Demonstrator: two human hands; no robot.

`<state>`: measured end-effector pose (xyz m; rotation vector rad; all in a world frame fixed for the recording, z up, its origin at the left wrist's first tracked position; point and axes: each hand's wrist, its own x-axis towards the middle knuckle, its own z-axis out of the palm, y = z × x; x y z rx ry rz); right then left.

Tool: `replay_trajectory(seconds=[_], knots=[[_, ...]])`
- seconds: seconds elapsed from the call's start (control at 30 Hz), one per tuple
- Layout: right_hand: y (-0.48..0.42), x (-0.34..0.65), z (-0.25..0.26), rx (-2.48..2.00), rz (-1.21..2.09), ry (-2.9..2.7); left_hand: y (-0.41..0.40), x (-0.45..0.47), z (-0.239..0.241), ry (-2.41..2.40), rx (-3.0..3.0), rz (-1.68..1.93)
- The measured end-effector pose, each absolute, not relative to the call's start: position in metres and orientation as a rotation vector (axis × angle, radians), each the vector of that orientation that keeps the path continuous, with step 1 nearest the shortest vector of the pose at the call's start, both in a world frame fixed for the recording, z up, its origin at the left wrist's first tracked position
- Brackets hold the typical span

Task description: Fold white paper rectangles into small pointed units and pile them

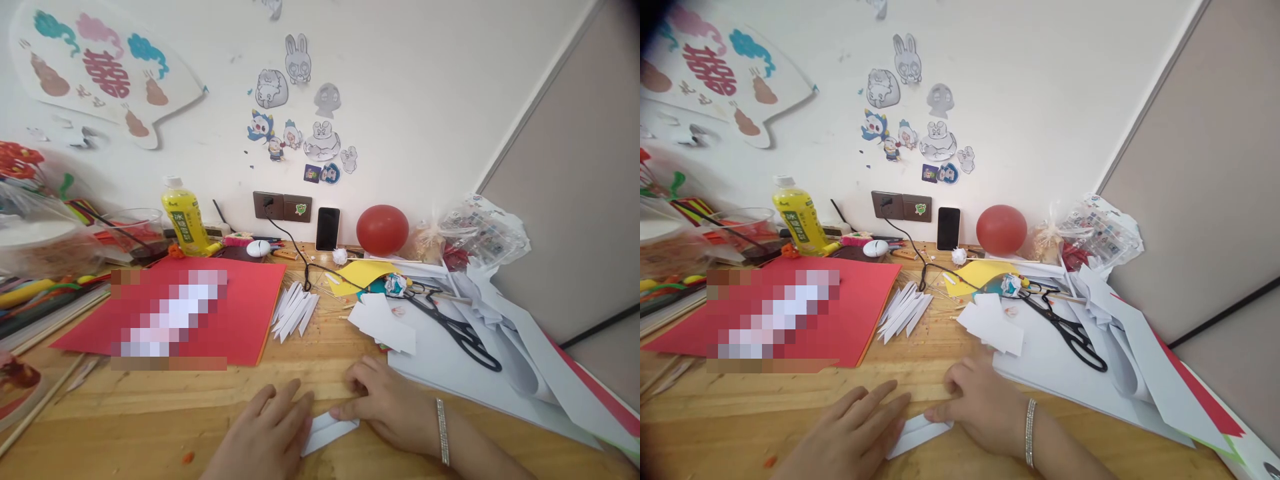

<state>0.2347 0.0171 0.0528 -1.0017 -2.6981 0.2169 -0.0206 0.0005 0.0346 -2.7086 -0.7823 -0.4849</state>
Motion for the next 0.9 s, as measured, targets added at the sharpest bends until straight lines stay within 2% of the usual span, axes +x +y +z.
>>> replay_trajectory(seconds=[0.37, 0.57, 0.73, 0.9], knots=[[0.024, 0.255, 0.055, -0.943, 0.316, -2.657, -0.002, -0.033, 0.038, -0.805, -2.782, -0.307], [0.015, 0.240, 0.049, -0.836, 0.392, -2.465, -0.003, -0.020, 0.033, -0.992, -2.802, -0.597], [0.009, 0.220, 0.038, -0.703, 0.100, -2.568, -0.002, -0.009, 0.030, -0.948, -2.759, -0.787], [0.009, 0.214, 0.035, -0.741, 0.016, -2.528, 0.000, -0.003, 0.022, -0.890, -2.784, -0.763]])
